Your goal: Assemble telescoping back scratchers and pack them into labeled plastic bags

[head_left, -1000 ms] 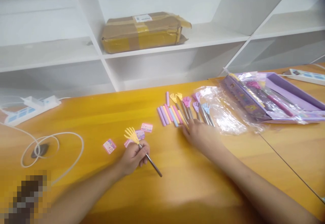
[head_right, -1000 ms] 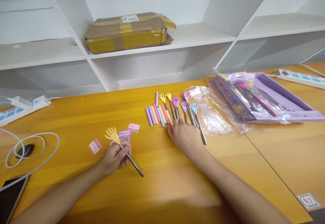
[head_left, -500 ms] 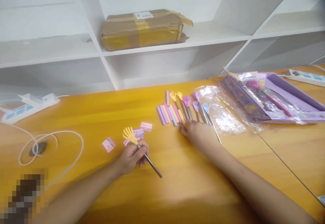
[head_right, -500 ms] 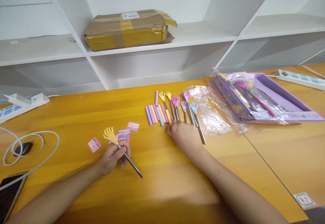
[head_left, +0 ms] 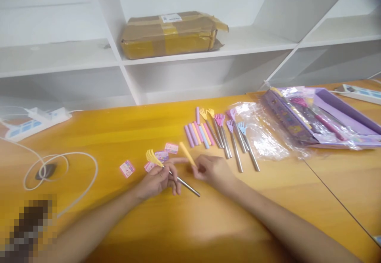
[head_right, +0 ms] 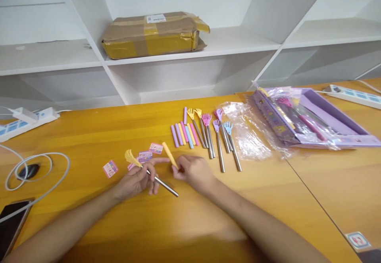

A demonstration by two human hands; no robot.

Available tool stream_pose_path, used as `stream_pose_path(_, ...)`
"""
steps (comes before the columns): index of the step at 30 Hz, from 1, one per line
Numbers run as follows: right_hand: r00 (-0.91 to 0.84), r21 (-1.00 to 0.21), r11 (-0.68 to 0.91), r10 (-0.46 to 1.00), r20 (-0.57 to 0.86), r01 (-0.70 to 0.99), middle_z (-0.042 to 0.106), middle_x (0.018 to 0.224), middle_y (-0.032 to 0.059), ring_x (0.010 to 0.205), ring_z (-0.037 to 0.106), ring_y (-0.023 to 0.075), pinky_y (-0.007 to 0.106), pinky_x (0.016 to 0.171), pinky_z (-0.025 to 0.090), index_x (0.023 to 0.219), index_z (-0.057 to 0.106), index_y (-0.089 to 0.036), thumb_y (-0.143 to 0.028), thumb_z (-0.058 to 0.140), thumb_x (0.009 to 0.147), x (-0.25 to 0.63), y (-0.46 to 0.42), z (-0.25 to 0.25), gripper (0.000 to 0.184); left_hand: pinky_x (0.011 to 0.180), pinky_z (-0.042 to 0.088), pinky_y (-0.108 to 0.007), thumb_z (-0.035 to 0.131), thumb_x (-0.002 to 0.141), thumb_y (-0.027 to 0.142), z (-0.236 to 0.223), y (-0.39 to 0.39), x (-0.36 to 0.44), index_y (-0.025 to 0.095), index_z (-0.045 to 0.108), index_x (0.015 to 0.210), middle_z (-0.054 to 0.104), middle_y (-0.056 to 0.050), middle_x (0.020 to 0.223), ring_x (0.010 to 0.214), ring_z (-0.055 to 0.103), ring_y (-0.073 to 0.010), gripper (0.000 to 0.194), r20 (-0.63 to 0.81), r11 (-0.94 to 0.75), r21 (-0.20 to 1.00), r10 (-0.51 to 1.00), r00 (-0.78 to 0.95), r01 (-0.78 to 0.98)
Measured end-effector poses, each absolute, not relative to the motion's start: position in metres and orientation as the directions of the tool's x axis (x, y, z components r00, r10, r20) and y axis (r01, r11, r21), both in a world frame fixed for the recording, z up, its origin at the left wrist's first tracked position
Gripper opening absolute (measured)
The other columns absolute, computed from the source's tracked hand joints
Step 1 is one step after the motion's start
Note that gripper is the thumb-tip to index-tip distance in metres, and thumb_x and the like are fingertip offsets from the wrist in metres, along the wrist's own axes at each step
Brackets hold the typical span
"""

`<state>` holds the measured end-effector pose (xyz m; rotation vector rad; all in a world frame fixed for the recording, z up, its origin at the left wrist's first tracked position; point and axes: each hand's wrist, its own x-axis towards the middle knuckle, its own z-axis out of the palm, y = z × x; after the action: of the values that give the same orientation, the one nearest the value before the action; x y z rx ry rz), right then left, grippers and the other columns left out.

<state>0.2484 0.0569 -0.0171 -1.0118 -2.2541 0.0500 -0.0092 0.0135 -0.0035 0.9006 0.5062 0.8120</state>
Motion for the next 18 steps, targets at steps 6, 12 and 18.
stream_pose_path(6,-0.542,-0.326,0.785,0.605,0.583,0.527,0.056,0.059,-0.0043,0.051,0.045,0.0082,0.022,0.057,0.033,0.070,0.049,-0.021,-0.014,0.052,0.089,0.233,0.045,-0.022,0.021,0.056,0.052,-0.020,0.062,0.105,0.056,0.000,0.011,-0.006,0.012,0.062,0.088,0.069,-0.022,0.140,0.069,0.074,-0.0114,0.046,-0.161,0.453,0.795,0.798,0.581,-0.402)
stream_pose_path(12,-0.492,-0.304,0.666,0.724,0.484,0.681,0.065,0.073,0.0014,0.059,0.052,0.0129,0.027,0.060,0.034,0.090,0.061,-0.017,-0.021,0.052,0.097,0.261,0.068,-0.005,0.012,0.048,0.050,-0.018,0.055,0.109,0.052,-0.008,0.016,-0.008,0.012,0.063,0.093,0.076,-0.021,0.124,0.063,0.074,-0.0125,0.044,-0.128,0.466,0.778,0.775,0.619,-0.422)
stream_pose_path(18,-0.809,-0.070,0.864,0.493,0.320,0.499,0.073,0.087,0.0051,0.073,0.064,0.0155,0.028,0.073,0.043,0.123,0.067,-0.015,-0.013,0.048,0.107,0.280,0.087,-0.007,0.025,0.042,0.049,-0.018,0.051,0.110,0.054,-0.015,0.016,-0.010,0.012,0.061,0.088,0.081,-0.023,0.107,0.055,0.073,-0.0144,0.049,-0.150,0.524,0.742,0.738,0.658,-0.418)
